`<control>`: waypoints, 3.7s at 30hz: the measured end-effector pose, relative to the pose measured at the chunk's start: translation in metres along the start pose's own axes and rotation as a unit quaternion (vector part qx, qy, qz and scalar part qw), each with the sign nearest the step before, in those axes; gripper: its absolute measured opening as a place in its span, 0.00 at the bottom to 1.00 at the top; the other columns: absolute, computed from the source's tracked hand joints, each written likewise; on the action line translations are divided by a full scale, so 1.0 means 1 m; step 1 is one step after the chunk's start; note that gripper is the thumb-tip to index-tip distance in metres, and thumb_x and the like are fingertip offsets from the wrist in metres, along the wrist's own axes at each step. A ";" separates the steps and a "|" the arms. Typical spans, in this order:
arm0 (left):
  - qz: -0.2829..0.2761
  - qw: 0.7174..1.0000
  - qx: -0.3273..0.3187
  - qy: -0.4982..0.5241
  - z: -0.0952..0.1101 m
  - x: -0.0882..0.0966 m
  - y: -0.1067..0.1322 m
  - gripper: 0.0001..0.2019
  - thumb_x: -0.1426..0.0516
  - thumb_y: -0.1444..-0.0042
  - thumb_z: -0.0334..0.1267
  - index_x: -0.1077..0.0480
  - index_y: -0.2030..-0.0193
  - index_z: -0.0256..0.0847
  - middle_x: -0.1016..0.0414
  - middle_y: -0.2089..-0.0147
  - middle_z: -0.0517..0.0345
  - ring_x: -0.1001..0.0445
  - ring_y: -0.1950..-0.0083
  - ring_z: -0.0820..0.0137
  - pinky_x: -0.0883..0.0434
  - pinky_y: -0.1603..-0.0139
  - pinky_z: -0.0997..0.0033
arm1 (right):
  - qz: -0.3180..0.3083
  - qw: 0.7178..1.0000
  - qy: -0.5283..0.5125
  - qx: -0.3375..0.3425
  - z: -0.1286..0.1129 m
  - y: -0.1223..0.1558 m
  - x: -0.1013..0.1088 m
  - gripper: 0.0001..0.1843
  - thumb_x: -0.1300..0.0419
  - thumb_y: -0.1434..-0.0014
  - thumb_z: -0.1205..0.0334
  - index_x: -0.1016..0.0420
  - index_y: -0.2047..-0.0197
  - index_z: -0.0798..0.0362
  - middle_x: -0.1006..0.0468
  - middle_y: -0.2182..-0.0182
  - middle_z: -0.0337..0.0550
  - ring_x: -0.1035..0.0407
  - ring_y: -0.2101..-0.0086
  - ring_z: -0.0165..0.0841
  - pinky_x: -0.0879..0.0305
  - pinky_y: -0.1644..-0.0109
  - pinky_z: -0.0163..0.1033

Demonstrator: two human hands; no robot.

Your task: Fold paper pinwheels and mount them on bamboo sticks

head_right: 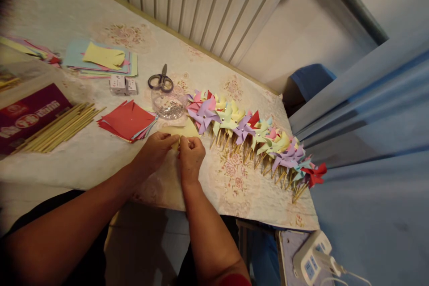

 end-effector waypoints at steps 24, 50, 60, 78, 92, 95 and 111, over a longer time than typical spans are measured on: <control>-0.026 0.999 0.023 0.022 -0.004 0.014 -0.012 0.10 0.36 0.55 0.42 0.26 0.76 0.37 0.26 0.75 0.57 0.30 0.72 0.71 0.35 0.71 0.74 | 0.124 0.980 0.075 0.136 -0.054 -0.004 0.055 0.17 0.38 0.45 0.48 0.24 0.60 0.53 0.31 0.76 0.33 0.39 0.75 0.28 0.40 0.69 0.35; -0.157 0.978 0.106 -0.090 -0.013 -0.004 0.001 0.03 0.38 0.60 0.28 0.25 0.78 0.38 0.25 0.77 0.56 0.28 0.73 0.67 0.38 0.73 0.74 | -0.234 0.966 -0.048 -0.104 0.030 -0.021 -0.004 0.16 0.28 0.60 0.56 0.20 0.66 0.54 0.18 0.73 0.37 0.29 0.75 0.31 0.33 0.68 0.36; -0.173 0.967 0.068 -0.175 -0.014 -0.002 -0.001 0.02 0.39 0.57 0.33 0.26 0.78 0.38 0.27 0.77 0.58 0.37 0.78 0.73 0.47 0.77 0.75 | -0.235 0.966 0.084 -0.072 0.019 -0.018 -0.002 0.13 0.33 0.58 0.56 0.25 0.69 0.53 0.24 0.77 0.36 0.34 0.77 0.29 0.39 0.72 0.34; -0.137 0.965 0.155 0.161 -0.028 -0.008 0.004 0.14 0.32 0.52 0.43 0.22 0.61 0.37 0.20 0.60 0.51 0.23 0.61 0.67 0.29 0.61 0.71 | -0.089 0.987 -0.127 -0.042 0.025 -0.035 0.009 0.18 0.33 0.56 0.60 0.21 0.60 0.55 0.16 0.63 0.43 0.24 0.66 0.35 0.25 0.61 0.38; -0.069 0.972 0.070 0.212 -0.032 -0.022 0.008 0.09 0.33 0.56 0.37 0.27 0.70 0.38 0.26 0.70 0.62 0.31 0.68 0.74 0.35 0.65 0.75 | -0.056 0.986 -0.155 -0.034 0.027 -0.020 -0.005 0.16 0.35 0.52 0.62 0.20 0.58 0.56 0.17 0.62 0.43 0.24 0.66 0.33 0.26 0.60 0.36; -0.044 0.977 0.060 0.199 -0.031 -0.019 0.007 0.10 0.33 0.57 0.37 0.29 0.71 0.38 0.27 0.71 0.63 0.32 0.69 0.75 0.35 0.66 0.75 | -0.048 0.983 -0.169 -0.051 0.026 -0.017 -0.007 0.15 0.35 0.52 0.62 0.21 0.59 0.56 0.17 0.64 0.42 0.24 0.68 0.32 0.26 0.61 0.36; -0.011 0.987 0.073 0.141 -0.034 -0.011 0.005 0.08 0.38 0.52 0.36 0.31 0.79 0.40 0.33 0.77 0.62 0.38 0.74 0.73 0.40 0.70 0.72 | -0.055 0.981 -0.171 -0.073 0.034 -0.013 -0.010 0.15 0.34 0.53 0.60 0.22 0.60 0.56 0.18 0.67 0.41 0.26 0.71 0.32 0.29 0.66 0.35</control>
Point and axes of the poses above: each hand's wrist, its own y-axis away from the middle knuckle, its own x-axis out of the back of the hand, z = x × y, the point moved 10 cm from there along -y, towards the middle knuckle
